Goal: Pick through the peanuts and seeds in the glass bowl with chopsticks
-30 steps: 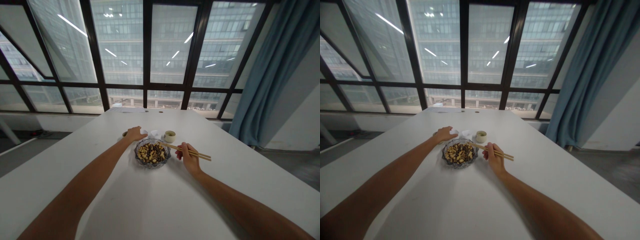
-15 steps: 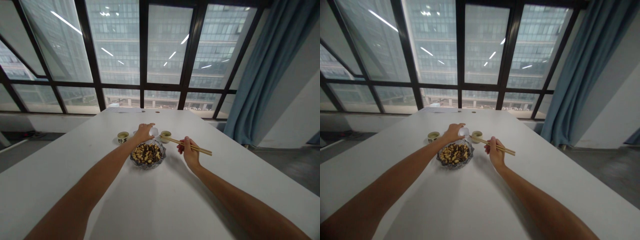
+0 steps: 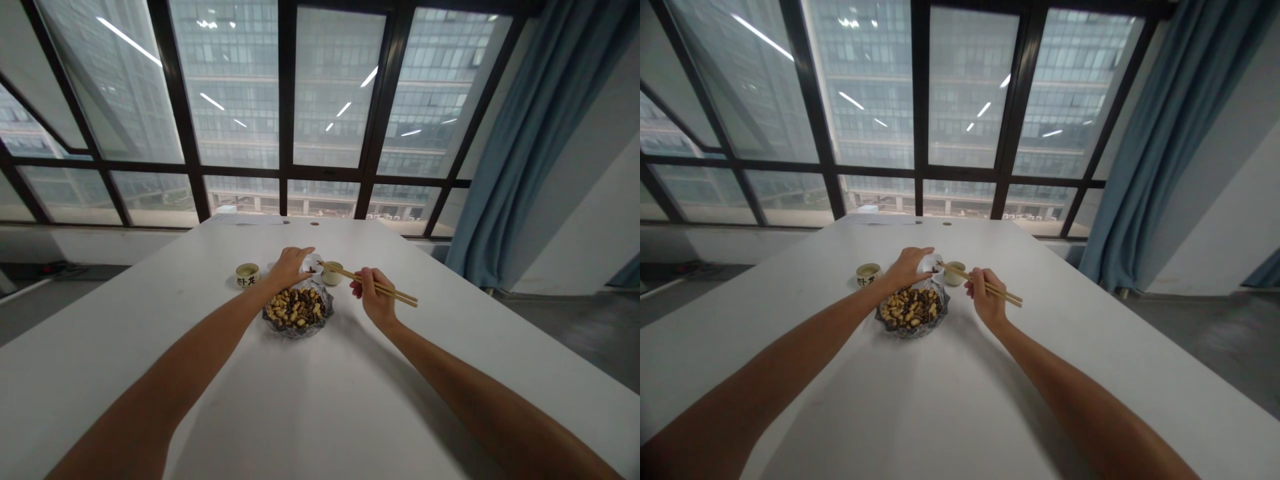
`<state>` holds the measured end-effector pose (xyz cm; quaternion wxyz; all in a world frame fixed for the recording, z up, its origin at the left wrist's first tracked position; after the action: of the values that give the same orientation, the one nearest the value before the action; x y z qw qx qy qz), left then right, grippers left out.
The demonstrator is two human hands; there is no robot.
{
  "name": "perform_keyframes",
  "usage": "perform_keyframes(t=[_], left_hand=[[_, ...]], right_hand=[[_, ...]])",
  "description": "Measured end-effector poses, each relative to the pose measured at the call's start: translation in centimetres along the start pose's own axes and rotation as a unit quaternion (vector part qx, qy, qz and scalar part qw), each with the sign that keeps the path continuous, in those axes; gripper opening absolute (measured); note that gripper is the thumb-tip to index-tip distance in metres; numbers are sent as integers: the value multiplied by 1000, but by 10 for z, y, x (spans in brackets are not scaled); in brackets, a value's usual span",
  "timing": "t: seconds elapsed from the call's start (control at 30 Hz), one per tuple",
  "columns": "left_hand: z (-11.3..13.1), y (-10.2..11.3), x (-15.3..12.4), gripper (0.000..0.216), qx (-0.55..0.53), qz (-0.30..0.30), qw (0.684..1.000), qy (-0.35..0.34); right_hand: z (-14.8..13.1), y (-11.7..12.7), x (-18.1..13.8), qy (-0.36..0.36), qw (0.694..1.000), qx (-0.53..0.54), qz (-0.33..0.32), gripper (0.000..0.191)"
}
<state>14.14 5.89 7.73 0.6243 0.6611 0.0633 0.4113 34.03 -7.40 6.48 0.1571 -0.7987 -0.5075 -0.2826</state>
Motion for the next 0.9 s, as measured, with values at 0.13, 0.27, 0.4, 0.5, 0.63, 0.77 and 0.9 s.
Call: perform_keyframes(t=[0.13,0.27,0.4,0.5,0.63,0.77,0.9], left_hand=[[3,-2,-2,74,-3,-1,1000,11],[0,-9,1,73,2,-26,998,56],[-10,-20,8,64,-3,-94,990,106],[-14,-25,12,55,-1,-126,986,109],[-14,-18,5,47,8,-97,990,98],[-16,1,-19,37,10,-33,997,67],[-27,24,-54,27,-18,33,998,51]], right_hand=[[9,-25,24,-5,995,-43,-88,56],[4,-26,43,-21,998,-23,-53,62],[-28,-9,43,2,998,-37,-46,66],[-55,-2,37,2,993,-78,-88,71],[-75,-15,24,-2,971,-128,-204,74],[-71,-42,8,2,951,-115,-289,71],[-53,-56,3,12,958,-101,-269,66]])
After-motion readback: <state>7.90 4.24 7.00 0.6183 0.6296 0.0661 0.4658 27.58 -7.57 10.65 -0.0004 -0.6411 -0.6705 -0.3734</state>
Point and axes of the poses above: each hand's wrist, its own x-axis towards the middle knuckle, its own y-axis out of the back of the hand, z = x × y, the point moved 5 cm from there along x, towards the middle knuckle, and after that the axes turned 3 degrees about -z, right-handed, at the moved point
